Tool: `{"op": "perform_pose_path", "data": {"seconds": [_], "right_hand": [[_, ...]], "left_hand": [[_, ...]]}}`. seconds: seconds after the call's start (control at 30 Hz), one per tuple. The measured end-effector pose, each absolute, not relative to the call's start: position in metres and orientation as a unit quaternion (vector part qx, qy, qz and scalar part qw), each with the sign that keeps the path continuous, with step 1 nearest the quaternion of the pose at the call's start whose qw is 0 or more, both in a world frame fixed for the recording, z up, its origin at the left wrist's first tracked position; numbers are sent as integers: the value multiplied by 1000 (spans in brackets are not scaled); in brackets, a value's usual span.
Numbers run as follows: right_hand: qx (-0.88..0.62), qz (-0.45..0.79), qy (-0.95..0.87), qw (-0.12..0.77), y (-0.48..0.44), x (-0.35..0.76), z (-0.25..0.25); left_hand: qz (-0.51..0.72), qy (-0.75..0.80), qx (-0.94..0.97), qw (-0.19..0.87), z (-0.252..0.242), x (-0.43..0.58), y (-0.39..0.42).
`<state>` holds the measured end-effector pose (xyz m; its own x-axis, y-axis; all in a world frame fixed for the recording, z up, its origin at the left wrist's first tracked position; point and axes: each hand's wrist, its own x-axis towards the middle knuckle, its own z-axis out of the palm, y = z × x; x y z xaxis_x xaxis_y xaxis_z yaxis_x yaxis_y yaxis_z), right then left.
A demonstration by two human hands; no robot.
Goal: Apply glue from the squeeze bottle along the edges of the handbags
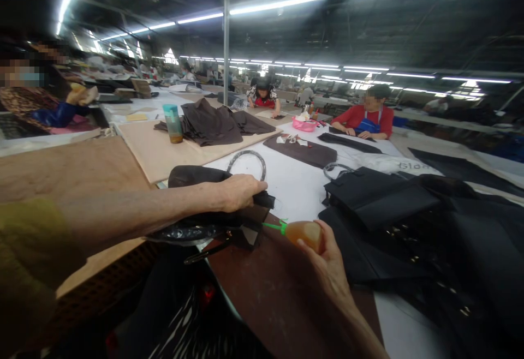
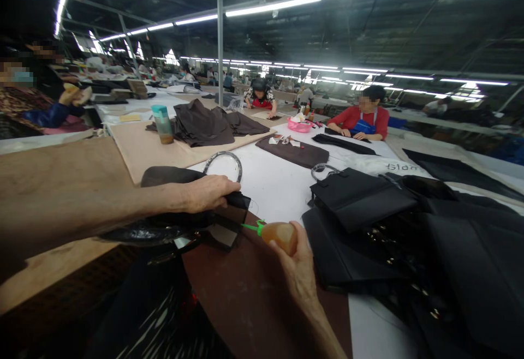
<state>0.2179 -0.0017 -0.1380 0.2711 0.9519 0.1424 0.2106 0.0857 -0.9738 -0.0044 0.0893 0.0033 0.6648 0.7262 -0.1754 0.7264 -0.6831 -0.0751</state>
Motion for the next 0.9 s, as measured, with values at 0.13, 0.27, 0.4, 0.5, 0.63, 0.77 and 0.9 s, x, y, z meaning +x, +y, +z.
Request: {"op": "perform_pose_path", "data": {"seconds": [0.13, 0.27, 0.4, 0.5, 0.63, 0.77, 0.9], "right_hand": [[-591, 338, -519, 517, 7, 217, -145], [-605, 321, -532, 498, 11, 218, -151], [-617, 317, -532, 486, 11, 219, -152], [-616, 329, -526, 486, 9, 220, -151], [-611, 348, -512, 494, 7, 221, -149], [-609, 354, -501, 503, 8, 219, -148], [-607, 356, -494, 510, 11, 216, -147]], "left_hand": [[-78, 406, 910, 35, 4, -12, 91], [-54, 396, 915, 63, 0, -16, 92], [-10, 376, 922, 92, -11, -21, 91], [4, 370, 923, 106, -15, -25, 88], [8, 395, 911, 120, -9, -25, 86], [4, 414, 904, 108, -3, -22, 85], [5, 407, 908, 100, -5, -22, 87]]}}
